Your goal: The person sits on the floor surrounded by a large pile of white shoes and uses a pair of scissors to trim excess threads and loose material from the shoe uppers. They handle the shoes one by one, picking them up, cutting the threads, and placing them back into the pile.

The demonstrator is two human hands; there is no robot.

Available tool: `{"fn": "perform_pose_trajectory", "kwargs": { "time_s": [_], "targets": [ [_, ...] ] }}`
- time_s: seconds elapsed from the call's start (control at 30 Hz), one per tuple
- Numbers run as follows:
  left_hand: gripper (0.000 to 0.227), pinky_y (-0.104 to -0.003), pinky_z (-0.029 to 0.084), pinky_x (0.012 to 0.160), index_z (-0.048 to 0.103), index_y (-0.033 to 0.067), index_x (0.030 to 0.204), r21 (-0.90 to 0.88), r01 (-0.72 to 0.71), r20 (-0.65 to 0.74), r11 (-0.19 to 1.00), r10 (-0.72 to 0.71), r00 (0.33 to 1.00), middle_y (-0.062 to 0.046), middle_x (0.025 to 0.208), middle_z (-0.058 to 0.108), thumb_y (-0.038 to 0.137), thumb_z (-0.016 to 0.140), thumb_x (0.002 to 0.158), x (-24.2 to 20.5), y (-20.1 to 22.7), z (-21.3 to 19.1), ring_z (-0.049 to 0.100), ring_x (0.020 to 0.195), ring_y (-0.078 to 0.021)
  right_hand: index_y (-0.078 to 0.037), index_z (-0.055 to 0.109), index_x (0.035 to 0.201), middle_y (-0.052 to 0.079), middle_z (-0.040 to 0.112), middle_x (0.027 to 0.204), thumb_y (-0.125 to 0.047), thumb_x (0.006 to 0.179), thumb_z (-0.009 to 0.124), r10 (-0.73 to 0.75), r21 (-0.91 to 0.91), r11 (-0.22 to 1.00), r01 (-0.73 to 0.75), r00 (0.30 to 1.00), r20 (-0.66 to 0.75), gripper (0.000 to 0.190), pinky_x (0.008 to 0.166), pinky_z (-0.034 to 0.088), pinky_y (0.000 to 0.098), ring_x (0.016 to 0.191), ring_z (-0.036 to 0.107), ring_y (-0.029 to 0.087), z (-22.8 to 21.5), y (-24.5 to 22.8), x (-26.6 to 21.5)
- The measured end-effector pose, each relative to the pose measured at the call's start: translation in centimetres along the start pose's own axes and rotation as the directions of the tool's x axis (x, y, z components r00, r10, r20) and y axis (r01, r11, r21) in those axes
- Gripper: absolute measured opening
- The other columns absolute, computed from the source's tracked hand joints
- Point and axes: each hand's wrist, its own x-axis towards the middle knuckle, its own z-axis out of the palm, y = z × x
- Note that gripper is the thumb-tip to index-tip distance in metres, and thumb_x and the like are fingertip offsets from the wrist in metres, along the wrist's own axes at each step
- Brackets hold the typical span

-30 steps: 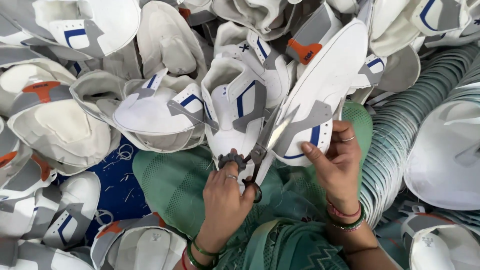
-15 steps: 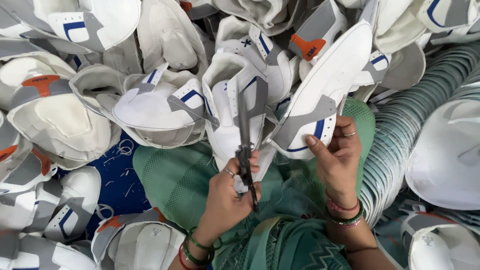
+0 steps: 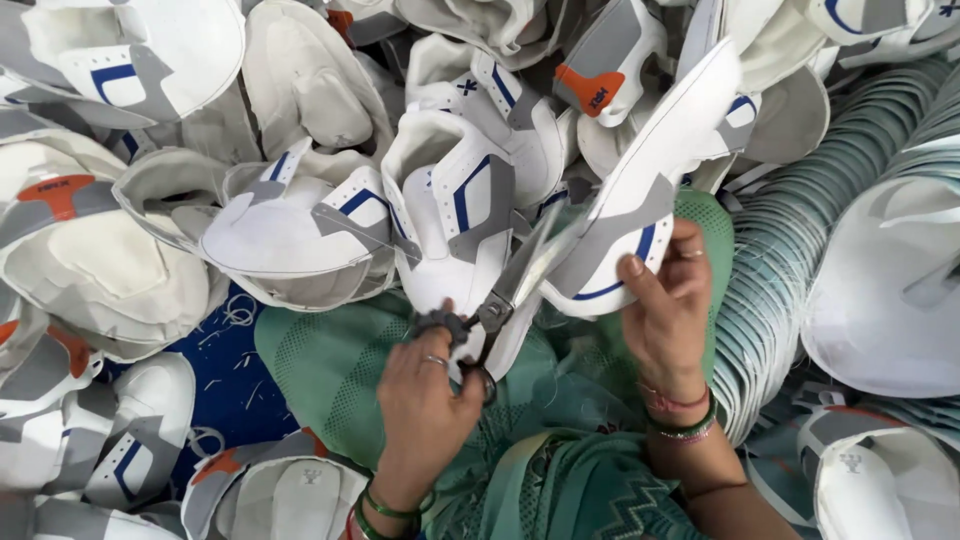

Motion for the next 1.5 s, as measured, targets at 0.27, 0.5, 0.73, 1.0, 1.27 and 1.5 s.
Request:
{"fn": "perform_pose_trajectory", "kwargs": {
  "time_s": [0.27, 0.5, 0.73, 1.0, 1.27, 1.5],
  "targets": [
    [0.040, -0.044, 0.048, 0.090, 0.063, -0.0027, 0.113, 0.500, -0.199, -0.015, 0.843, 0.238, 0.971, -0.018, 0.116, 0.069, 0.007, 0.071, 0.075, 1.6, -0.7, -3.9, 0.064, 0.100, -0.0336, -0.002, 0.055, 0.130, 0.006, 0.070, 0.112, 0.010, 0.097, 0.072, -0.109, -0.395, 0.910, 0.125, 0.992, 0.061, 0.038, 0.097, 0.053, 0.0250, 0.101, 0.066, 0.009, 0.8, -2.3, -1.8],
    [0.034, -0.042, 0.049, 0.094, 0.064, -0.0020, 0.111, 0.528, -0.215, 0.043, 0.822, 0.227, 0.973, -0.016, 0.113, 0.070, 0.004, 0.071, 0.078, 1.5, -0.8, -5.9, 0.066, 0.105, -0.0314, -0.001, 0.055, 0.130, 0.006, 0.069, 0.116, 0.011, 0.096, 0.072, -0.043, -0.414, 0.906, 0.091, 0.992, 0.122, 0.040, 0.100, 0.052, 0.0252, 0.105, 0.066, 0.010, 0.9, -2.8, -1.7],
    [0.028, -0.041, 0.052, 0.085, 0.068, 0.0000, 0.103, 0.491, -0.184, -0.041, 0.852, 0.233, 0.972, -0.015, 0.105, 0.073, 0.002, 0.071, 0.075, 1.3, -1.1, -5.8, 0.069, 0.094, -0.0308, 0.000, 0.055, 0.131, 0.008, 0.069, 0.116, 0.012, 0.095, 0.071, -0.014, -0.458, 0.885, 0.085, 0.988, 0.155, 0.041, 0.101, 0.052, 0.0259, 0.106, 0.066, 0.010, 0.6, -3.0, -1.3],
    [0.027, -0.035, 0.057, 0.079, 0.071, 0.0017, 0.100, 0.027, 0.005, 0.087, 1.000, -0.007, 0.996, -0.011, 0.098, 0.078, 0.000, 0.074, 0.074, 0.2, -1.0, -3.6, 0.075, 0.087, -0.0232, -0.002, 0.057, 0.132, 0.008, 0.069, 0.116, 0.001, 0.099, 0.066, 0.067, -0.040, 0.997, -0.066, 0.997, 0.048, 0.035, 0.092, 0.057, 0.0299, 0.099, 0.068, 0.016, -2.9, -1.2, 1.6],
    [0.032, -0.028, 0.059, 0.080, 0.069, -0.0008, 0.110, -0.482, 0.423, 0.635, 0.767, -0.027, 0.772, -0.009, 0.097, 0.079, -0.003, 0.071, 0.078, -0.8, 2.6, 1.4, 0.075, 0.089, -0.0122, -0.006, 0.055, 0.135, 0.005, 0.065, 0.097, -0.008, 0.101, 0.059, 0.211, 0.477, 0.821, -0.315, 0.943, 0.259, 0.034, 0.070, 0.057, 0.0316, 0.076, 0.063, 0.018, -7.3, 2.6, 2.4],
    [0.024, -0.031, 0.060, 0.085, 0.072, -0.0001, 0.114, -0.687, 0.230, 0.301, 0.690, -0.018, 0.953, -0.012, 0.109, 0.078, 0.000, 0.074, 0.090, -1.2, -0.3, 0.9, 0.074, 0.094, -0.0152, 0.002, 0.057, 0.130, 0.010, 0.068, 0.098, -0.010, 0.107, 0.056, 0.248, 0.470, 0.775, -0.422, 0.887, 0.388, 0.026, 0.073, 0.056, 0.0348, 0.081, 0.064, 0.020, -15.4, 1.8, 0.1]
  ]
}}
